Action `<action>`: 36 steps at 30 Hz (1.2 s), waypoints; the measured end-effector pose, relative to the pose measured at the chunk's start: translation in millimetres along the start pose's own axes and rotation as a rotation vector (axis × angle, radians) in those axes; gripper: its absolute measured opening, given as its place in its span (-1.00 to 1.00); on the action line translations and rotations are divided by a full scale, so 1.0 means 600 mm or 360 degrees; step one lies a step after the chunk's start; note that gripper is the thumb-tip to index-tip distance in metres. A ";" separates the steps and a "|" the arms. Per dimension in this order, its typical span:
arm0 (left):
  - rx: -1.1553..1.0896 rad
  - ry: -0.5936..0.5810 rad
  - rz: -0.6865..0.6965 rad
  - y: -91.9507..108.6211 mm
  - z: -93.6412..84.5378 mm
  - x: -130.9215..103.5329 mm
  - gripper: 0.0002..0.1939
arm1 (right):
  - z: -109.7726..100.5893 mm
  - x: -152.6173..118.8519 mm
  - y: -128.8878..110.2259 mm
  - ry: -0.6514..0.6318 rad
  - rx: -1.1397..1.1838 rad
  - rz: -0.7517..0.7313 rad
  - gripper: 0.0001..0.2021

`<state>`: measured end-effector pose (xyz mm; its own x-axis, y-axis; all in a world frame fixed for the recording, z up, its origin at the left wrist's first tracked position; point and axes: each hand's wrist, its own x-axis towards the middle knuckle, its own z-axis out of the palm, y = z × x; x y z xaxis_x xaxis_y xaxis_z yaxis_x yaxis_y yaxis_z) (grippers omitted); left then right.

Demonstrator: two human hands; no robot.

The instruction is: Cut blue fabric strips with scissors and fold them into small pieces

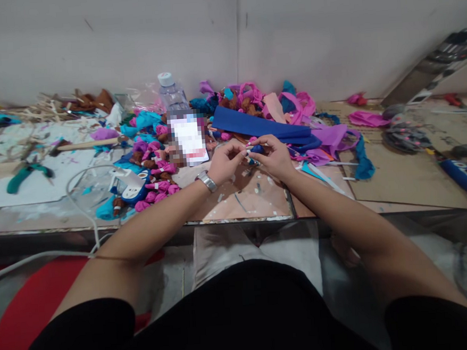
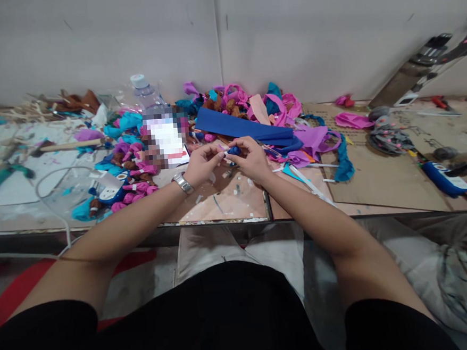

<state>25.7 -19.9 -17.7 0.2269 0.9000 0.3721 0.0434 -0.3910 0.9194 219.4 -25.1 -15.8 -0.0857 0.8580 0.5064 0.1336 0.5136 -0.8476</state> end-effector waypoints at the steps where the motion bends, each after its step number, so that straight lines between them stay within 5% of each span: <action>1: 0.0002 -0.0003 -0.0019 0.000 0.000 0.000 -0.54 | 0.000 0.000 0.001 -0.0003 0.0028 0.0027 -0.56; 5: -0.0023 -0.0033 -0.0083 -0.002 0.001 0.000 -0.54 | -0.001 0.001 0.010 0.0028 0.0086 0.0118 -0.41; 12: 0.0065 -0.0099 -0.0057 -0.003 0.000 0.001 -0.59 | 0.002 0.002 0.010 -0.0038 0.0103 0.0111 -0.50; 21: 0.0122 -0.0137 -0.0033 -0.007 0.001 0.002 -0.62 | -0.014 0.004 0.006 -0.0028 -0.0352 -0.0110 -0.56; 36: 0.0167 -0.0233 -0.0041 -0.010 -0.001 0.002 -0.62 | -0.004 -0.001 0.006 -0.0131 -0.0168 -0.0042 -0.49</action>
<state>25.3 -16.6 -22.8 0.3633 0.8754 0.3189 0.1505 -0.3930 0.9072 222.5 -23.6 -18.6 -0.1707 0.8430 0.5101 0.2331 0.5375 -0.8104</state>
